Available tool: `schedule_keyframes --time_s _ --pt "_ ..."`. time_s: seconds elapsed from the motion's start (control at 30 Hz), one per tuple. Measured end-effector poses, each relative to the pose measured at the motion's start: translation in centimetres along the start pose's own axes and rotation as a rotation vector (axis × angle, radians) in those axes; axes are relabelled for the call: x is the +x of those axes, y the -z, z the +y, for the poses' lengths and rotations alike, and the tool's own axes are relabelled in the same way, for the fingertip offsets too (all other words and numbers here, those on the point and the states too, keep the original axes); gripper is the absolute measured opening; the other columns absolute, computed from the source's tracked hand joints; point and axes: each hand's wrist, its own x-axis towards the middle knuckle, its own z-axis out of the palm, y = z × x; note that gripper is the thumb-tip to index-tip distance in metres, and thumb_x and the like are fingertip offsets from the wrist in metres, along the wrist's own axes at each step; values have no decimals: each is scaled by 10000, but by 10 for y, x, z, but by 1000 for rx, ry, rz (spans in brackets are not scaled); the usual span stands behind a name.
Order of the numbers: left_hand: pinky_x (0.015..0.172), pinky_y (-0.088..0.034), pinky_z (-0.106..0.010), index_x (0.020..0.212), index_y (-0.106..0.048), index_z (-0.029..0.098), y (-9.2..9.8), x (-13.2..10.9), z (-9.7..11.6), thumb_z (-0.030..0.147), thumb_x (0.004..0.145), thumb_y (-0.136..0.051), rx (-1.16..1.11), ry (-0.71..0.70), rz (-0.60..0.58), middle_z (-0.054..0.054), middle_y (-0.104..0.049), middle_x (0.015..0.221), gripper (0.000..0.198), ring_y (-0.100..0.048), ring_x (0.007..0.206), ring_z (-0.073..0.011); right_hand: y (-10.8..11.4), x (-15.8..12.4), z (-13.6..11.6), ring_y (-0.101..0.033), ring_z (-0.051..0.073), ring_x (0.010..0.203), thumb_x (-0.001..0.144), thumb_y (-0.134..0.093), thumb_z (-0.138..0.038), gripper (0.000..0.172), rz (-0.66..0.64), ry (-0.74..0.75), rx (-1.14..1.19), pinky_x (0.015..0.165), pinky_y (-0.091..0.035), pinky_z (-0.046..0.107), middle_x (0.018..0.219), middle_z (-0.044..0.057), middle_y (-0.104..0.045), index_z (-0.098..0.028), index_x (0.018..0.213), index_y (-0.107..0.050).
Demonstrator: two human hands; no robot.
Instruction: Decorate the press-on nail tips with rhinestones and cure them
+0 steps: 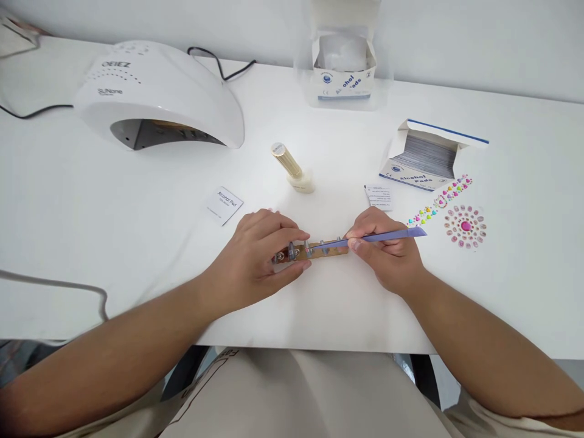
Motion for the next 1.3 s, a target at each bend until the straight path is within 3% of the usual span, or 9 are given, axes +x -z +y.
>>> schedule_keyframes --time_s 0.57,1.3 --pt "715 -375 -381 992 -645 153 -3 1 -2 236 866 -552 55 -66 54 -62 -641 899 178 -499 748 -189 2 0 0 -571 176 756 829 -648 -201 107 -22 13 -31 645 -477 343 724 18 -669 -282 842 -716" --pt "743 -391 -400 1008 -637 150 -4 0 -1 232 865 -557 65 -86 71 -64 -641 907 183 -523 787 -204 1 -1 0 -578 163 733 814 -657 -173 129 2 5 -13 638 -482 340 735 12 -662 -273 850 -730"
